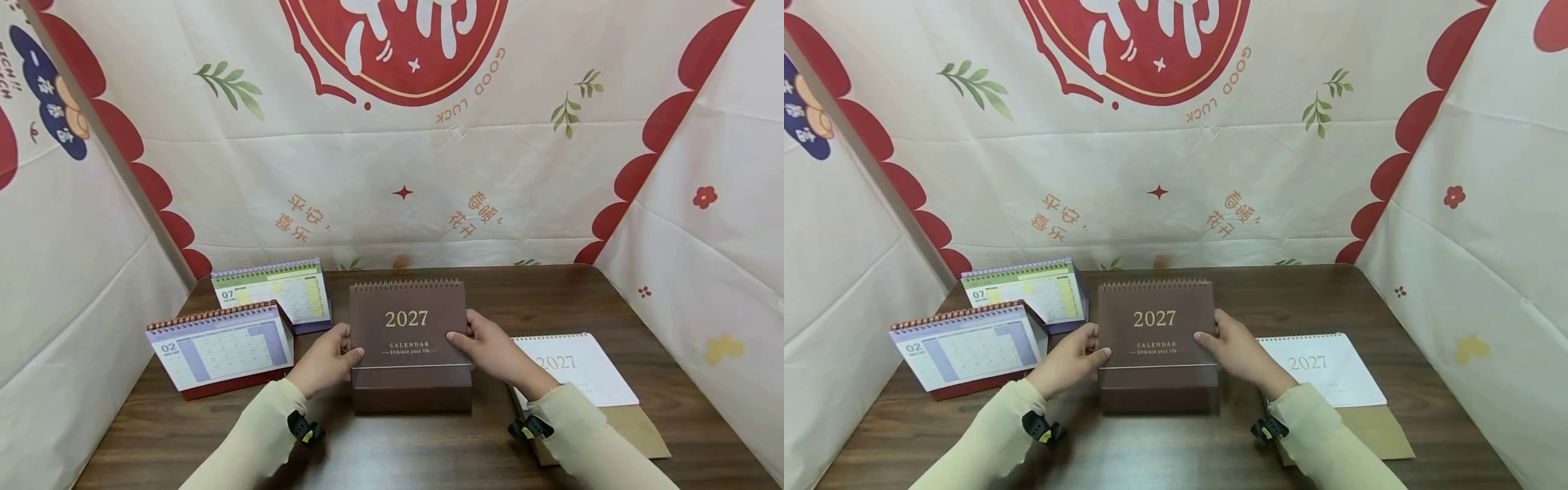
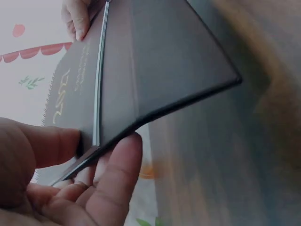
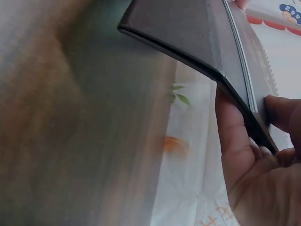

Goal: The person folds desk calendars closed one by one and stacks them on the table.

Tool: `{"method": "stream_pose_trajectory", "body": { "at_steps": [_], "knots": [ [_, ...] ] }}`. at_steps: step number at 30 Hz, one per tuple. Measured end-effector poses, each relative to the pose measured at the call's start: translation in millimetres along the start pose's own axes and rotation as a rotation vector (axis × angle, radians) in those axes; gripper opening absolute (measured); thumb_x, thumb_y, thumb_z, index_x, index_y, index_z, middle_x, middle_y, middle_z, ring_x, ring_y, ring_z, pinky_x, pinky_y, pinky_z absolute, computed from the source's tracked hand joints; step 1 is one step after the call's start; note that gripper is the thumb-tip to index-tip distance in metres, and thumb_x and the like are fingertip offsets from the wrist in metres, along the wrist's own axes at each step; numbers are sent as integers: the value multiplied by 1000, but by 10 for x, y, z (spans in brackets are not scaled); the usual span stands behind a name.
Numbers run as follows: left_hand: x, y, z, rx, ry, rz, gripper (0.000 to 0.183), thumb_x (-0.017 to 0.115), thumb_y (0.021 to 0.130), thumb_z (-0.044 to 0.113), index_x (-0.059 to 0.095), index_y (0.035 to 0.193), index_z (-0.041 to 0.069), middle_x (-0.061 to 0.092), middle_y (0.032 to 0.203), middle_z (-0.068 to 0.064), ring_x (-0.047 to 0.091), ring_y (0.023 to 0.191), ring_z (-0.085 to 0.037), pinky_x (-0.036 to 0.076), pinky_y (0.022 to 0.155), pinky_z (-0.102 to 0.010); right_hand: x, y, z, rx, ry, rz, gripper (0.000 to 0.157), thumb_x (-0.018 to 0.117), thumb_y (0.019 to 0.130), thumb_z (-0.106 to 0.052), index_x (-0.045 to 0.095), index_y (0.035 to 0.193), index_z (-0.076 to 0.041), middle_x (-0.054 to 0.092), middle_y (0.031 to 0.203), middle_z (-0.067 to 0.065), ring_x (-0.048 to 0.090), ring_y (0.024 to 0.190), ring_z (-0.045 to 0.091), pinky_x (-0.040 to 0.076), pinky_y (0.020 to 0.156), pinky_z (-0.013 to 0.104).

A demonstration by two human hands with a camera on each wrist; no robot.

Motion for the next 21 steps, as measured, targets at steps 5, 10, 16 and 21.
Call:
{"method": "stream_pose_trajectory", "body": {
  "at_steps": [5,10,16,21],
  "knots": [
    [110,-67,-65,1,85,-49,27,59,90,17,45,106,0,53,68,-4,58,56,-20,44,50,-31,106,-73,133,79,69,-66,37,57,92,-27,44,117,-3,62,89,12,65,70,23,53,54,37],
    [164,-87,-71,7,186,-53,22,61,89,18,46,93,3,50,64,-2,50,53,-13,38,48,-29,164,-128,229,94,105,-116,38,55,93,-23,42,118,2,62,88,15,65,70,25,53,52,39],
    [244,-82,-138,-7,277,-78,20,64,87,20,49,85,7,52,65,-1,49,56,-14,40,51,-30,194,-139,349,123,-4,-126,38,56,92,-28,46,117,0,62,83,10,63,67,21,52,50,36],
    [312,-84,-187,-18,365,-112,21,66,84,24,54,88,7,58,72,-2,55,66,-16,44,60,-35,212,-127,420,145,-174,-116,33,60,90,-28,53,109,-2,61,81,6,60,65,18,50,54,36]
  ]
}}
Point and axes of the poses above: each hand's wrist, its own y-axis towards the middle knuckle, its own x-axis out of the palm, z = x × y, the point moved 6 cm from there along y, towards the middle knuckle
